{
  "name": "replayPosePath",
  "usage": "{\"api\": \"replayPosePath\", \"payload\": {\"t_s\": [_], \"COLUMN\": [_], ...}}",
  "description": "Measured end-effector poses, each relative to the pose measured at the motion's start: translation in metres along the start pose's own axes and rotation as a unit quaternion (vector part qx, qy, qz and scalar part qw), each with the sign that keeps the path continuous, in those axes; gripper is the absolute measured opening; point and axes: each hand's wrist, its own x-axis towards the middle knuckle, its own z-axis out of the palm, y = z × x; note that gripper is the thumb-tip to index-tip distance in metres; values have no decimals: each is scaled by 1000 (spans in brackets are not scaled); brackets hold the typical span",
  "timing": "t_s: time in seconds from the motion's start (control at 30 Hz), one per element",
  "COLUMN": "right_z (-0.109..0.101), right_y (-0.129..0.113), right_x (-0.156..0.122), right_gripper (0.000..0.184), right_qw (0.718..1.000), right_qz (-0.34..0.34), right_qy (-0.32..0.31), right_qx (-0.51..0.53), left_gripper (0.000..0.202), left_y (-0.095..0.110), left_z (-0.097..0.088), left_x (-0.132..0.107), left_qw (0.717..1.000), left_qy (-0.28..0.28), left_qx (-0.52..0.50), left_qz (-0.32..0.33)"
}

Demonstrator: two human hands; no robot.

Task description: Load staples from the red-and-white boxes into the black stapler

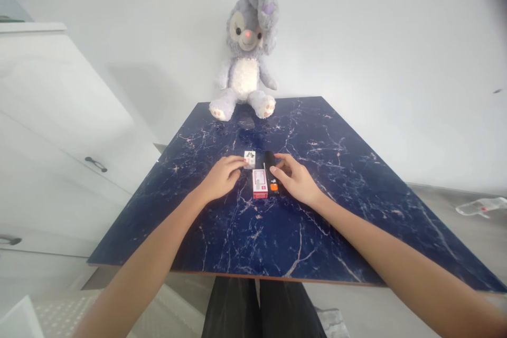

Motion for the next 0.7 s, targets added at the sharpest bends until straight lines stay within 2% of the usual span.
{"api": "replayPosePath", "payload": {"t_s": [0.1,0.23,0.4,0.6,0.7], "right_z": [0,0,-1,-2,-2], "right_y": [0,1,1,1,1], "right_x": [0,0,0,1,1], "right_gripper": [45,45,44,44,44], "right_qw": [1000,1000,1000,1000,1000], "right_qz": [-4,-4,-3,-7,-7], "right_qy": [-2,-1,-10,-4,-7], "right_qx": [-1,-1,-2,-10,-13], "left_gripper": [46,55,63,64,74], "left_y": [13,11,2,10,14], "left_z": [5,11,12,4,-4], "left_x": [-1,0,0,-3,-6], "left_qw": [999,999,999,997,994], "left_qy": [-14,25,-34,-27,-61], "left_qx": [-20,-24,-31,-69,-86], "left_qz": [37,1,-3,-20,-19]}}
